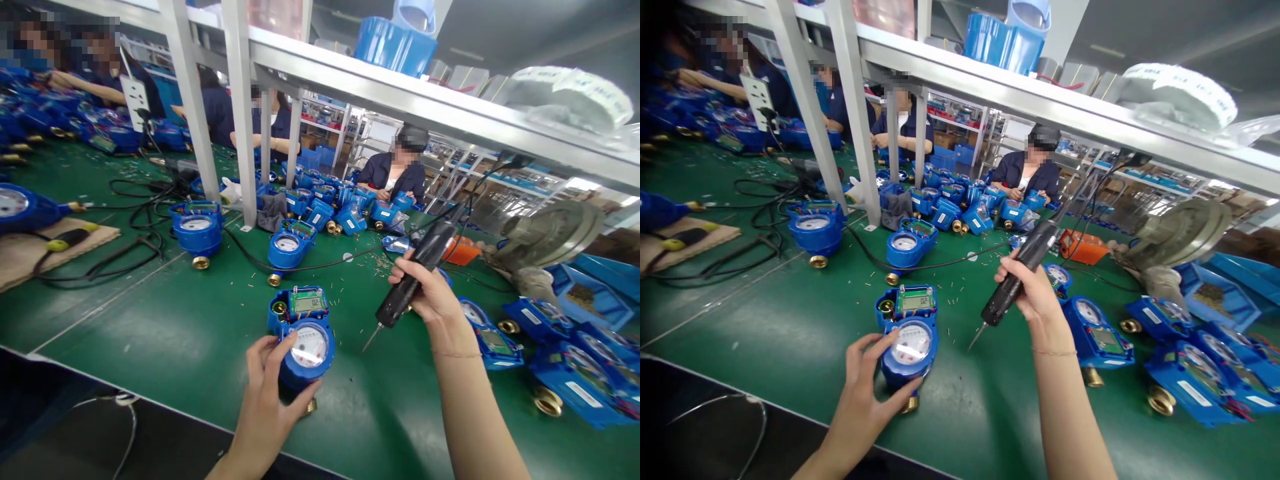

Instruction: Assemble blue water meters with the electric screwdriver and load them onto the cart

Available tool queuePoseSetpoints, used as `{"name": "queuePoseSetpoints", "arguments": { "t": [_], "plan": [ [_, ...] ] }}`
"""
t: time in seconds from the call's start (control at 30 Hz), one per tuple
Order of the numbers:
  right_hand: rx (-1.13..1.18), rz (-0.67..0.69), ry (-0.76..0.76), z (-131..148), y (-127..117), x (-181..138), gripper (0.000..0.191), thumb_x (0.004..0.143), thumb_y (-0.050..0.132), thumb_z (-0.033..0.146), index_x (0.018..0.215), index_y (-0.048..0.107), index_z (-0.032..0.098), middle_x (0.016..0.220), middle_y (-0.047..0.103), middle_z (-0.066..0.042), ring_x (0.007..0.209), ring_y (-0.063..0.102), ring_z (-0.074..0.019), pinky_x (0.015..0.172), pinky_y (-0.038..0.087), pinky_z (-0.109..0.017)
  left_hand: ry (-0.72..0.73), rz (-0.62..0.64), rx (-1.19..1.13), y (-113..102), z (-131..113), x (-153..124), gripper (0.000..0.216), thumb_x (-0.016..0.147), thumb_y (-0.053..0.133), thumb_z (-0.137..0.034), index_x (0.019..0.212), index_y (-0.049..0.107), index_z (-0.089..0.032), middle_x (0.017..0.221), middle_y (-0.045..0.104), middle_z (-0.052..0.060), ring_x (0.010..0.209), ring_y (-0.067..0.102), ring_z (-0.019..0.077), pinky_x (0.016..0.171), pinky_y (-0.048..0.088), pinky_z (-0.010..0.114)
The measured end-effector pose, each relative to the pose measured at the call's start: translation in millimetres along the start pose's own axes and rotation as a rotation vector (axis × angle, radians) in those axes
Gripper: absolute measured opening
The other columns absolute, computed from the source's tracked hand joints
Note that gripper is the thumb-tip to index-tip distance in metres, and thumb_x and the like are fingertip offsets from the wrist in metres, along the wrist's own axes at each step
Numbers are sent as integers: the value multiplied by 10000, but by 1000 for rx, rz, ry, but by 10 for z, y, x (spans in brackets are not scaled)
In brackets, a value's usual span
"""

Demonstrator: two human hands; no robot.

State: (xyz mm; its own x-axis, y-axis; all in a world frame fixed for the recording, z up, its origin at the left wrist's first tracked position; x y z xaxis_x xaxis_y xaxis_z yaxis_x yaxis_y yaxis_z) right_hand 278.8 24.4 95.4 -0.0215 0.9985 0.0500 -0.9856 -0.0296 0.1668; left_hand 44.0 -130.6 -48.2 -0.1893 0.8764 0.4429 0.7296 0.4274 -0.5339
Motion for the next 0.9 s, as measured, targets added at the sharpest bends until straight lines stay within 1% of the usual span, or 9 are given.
{"name": "queuePoseSetpoints", "arguments": {
  "t": [0.13, 0.23, 0.33, 0.47, 0.6, 0.67, 0.73, 0.87, 0.9],
  "plan": [
    [257, 63, -148, 433, 454, -383, 231, 720, 738, 180, 827, 534, 193, 627, 491, 68, 494, 452, -41, 470, 428, -150, 174, -51, 234, -264, -106, 88, 534, 796, 675, -397, 1275, 495, -244, 1184, 479, 128, 1054, 523, 324, 854, 476, 533],
    [299, 143, -190, 474, 771, -673, 168, 785, 682, 167, 824, 522, 197, 597, 481, 77, 450, 436, -34, 447, 401, -151, 303, -73, 137, -420, -336, 199, 510, 824, 657, -371, 1276, 477, -218, 1156, 540, 128, 1067, 530, 299, 888, 470, 478],
    [318, 177, -181, 356, 1004, -854, 167, 813, 670, 176, 849, 511, 210, 582, 490, 80, 445, 452, -42, 467, 403, -173, 323, 120, -115, -422, -598, 317, 559, 898, 559, -357, 1392, 334, -225, 1184, 589, 116, 1058, 586, 236, 875, 508, 366],
    [362, 236, -132, 238, 1128, -892, 194, 811, 685, 173, 906, 522, 221, 641, 508, 65, 515, 480, -48, 535, 431, -186, 42, 375, -464, -346, -774, 401, 410, 933, 485, -437, 1286, 419, -240, 1055, 638, 94, 888, 631, 212, 736, 515, 325],
    [583, 658, -53, 251, 1142, -867, 245, 821, 663, 341, 987, 529, 222, 586, 438, 95, 385, 353, -25, 401, 375, -152, -200, 953, -1164, -349, -844, 355, 532, 875, 484, -631, 1114, 476, -155, 658, 486, -18, 551, 473, 106, 531, 389, 227],
    [661, 797, 24, 296, 1147, -855, 186, 885, 563, 394, 944, 514, 224, 518, 360, 120, 300, 231, -19, 308, 283, -136, -163, 1034, -1291, -388, -856, 334, 599, 864, 462, -671, 1136, 472, -138, 684, 516, 2, 600, 505, 119, 571, 412, 239],
    [601, 798, 54, 385, 1154, -805, 156, 923, 503, 377, 894, 504, 224, 484, 328, 123, 281, 194, -25, 290, 256, -135, -42, 876, -1098, -423, -816, 333, 536, 920, 415, -604, 1205, 476, -154, 796, 614, 50, 708, 582, 155, 672, 472, 280],
    [356, 581, -181, 637, 1176, -543, 136, 880, 574, 314, 820, 499, 217, 467, 372, 112, 305, 248, -37, 325, 282, -160, 302, 123, -278, -428, -582, 307, 341, 939, 533, -308, 1269, 489, -234, 1104, 637, 76, 1040, 591, 225, 931, 452, 384],
    [314, 519, -256, 674, 1190, -462, 125, 866, 589, 289, 820, 495, 220, 466, 390, 110, 311, 274, -42, 334, 287, -168, 333, 7, -107, -392, -506, 281, 327, 915, 573, -255, 1236, 514, -236, 1142, 616, 82, 1105, 559, 250, 963, 428, 426]
  ]
}}
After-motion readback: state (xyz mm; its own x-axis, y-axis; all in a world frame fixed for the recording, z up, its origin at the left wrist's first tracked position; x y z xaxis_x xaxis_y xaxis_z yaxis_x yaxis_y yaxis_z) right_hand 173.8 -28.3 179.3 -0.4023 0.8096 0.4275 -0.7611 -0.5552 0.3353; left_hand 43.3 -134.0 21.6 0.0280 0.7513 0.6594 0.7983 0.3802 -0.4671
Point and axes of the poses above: each hand's wrist, its own x-axis towards the middle knuckle, its own y-axis out of the palm, z = x × y, the point moved 1 cm from there along x, towards the middle knuckle
